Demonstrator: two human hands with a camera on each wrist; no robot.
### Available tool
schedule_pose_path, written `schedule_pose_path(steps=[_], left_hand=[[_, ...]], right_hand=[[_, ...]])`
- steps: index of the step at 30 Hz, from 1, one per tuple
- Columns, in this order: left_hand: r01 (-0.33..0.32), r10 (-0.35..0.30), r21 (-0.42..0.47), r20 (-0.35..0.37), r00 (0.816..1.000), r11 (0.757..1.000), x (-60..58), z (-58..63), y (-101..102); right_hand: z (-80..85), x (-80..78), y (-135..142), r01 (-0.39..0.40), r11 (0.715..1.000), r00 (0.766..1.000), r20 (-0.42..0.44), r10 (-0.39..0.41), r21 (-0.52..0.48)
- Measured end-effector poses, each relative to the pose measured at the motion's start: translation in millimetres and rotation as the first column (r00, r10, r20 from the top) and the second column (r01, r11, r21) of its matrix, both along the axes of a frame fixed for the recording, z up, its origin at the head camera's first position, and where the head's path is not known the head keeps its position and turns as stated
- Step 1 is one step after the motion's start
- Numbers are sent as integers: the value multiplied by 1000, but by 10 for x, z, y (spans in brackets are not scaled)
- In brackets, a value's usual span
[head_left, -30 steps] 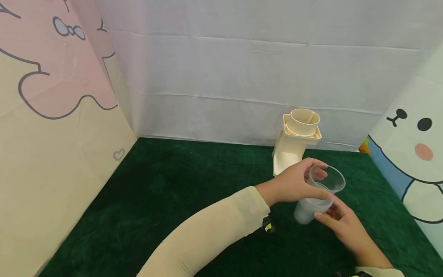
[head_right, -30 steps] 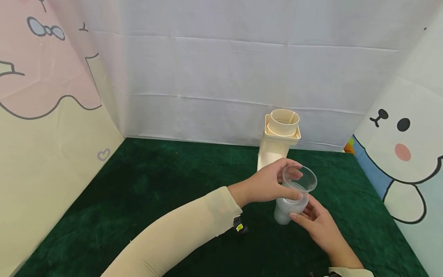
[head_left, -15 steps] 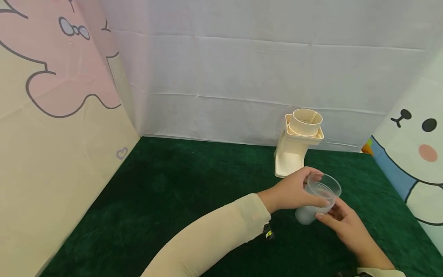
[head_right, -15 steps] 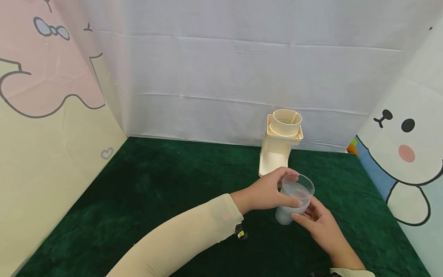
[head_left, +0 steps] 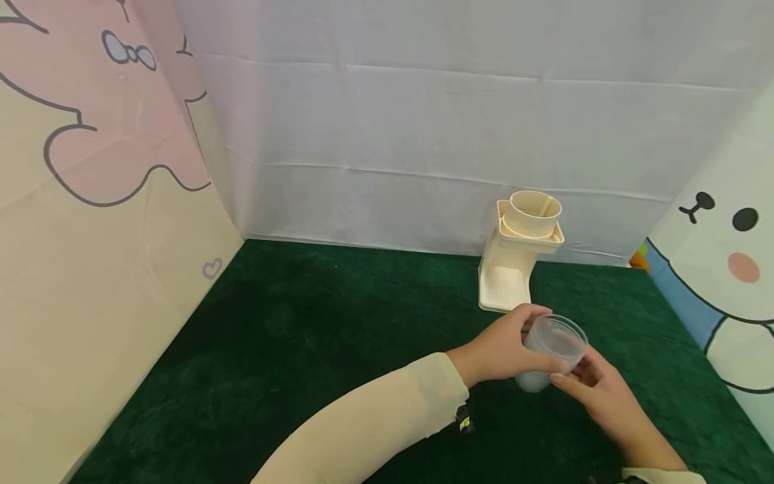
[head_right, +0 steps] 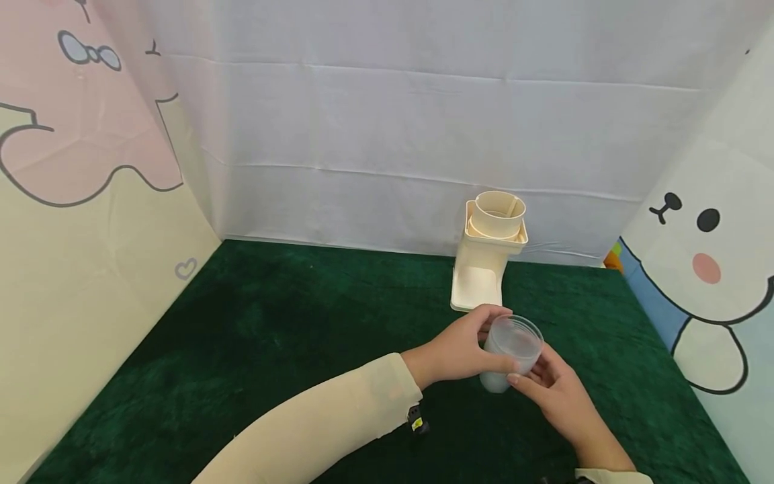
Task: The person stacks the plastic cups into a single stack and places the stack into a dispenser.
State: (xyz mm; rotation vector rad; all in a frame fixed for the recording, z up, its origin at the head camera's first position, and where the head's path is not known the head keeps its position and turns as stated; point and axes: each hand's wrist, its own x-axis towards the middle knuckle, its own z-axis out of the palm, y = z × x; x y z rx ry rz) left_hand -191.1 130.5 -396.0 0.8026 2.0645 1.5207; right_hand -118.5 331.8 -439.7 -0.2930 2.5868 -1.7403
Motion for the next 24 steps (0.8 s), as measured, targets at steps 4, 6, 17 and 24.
schedule_pose_path(steps=[4, 6, 17, 24], left_hand=[[11, -11, 11, 14, 1000, 1000, -2, -36, -32], [14, -14, 15, 16, 1000, 1000, -4, -58, -46], [-24, 23, 64, 23, 999, 998, 3, -232, -100], [-99, 92, 91, 84, 992, 991, 39, -214, -164]], right_hand=[[-1, 0, -7, -5, 1000, 1000, -9, 5, -11], [2, -3, -8, 1, 1000, 1000, -8, -1, -3], [47, 2, 14, 16, 1000, 999, 35, -16, 0], [71, 16, 113, -27, 989, 1000, -7, 26, -146]])
